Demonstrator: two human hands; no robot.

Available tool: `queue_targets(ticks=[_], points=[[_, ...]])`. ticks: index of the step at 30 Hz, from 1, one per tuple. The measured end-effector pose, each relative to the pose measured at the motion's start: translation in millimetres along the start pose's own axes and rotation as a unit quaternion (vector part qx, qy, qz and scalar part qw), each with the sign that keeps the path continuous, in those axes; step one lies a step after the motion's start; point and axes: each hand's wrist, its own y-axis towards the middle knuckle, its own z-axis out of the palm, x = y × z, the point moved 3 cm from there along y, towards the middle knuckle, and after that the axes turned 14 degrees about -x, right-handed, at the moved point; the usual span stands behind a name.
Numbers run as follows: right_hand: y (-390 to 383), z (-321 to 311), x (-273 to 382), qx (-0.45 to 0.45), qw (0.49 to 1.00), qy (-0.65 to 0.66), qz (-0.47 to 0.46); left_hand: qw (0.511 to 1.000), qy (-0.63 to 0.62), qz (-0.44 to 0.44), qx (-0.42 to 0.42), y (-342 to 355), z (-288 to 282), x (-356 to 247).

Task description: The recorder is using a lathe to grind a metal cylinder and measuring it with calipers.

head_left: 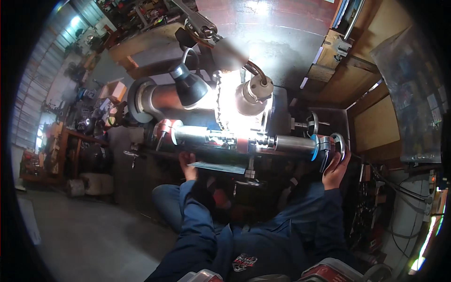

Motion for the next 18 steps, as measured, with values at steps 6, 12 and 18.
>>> queue_targets(ticks=[6, 12, 18], points=[[-2, 7, 5, 0.001, 1.000, 0.023, -0.002, 0.998, -0.009, 0.061, 0.017, 22, -14, 23], [-5, 6, -3, -0.005, 1.000, 0.007, 0.004, 0.997, -0.009, 0.073, -0.021, 4, 8, 9], [-7, 11, -1, -0.010, 0.999, 0.033, 0.026, 0.981, 0.073, 0.157, -0.091, 7, -1, 7]])
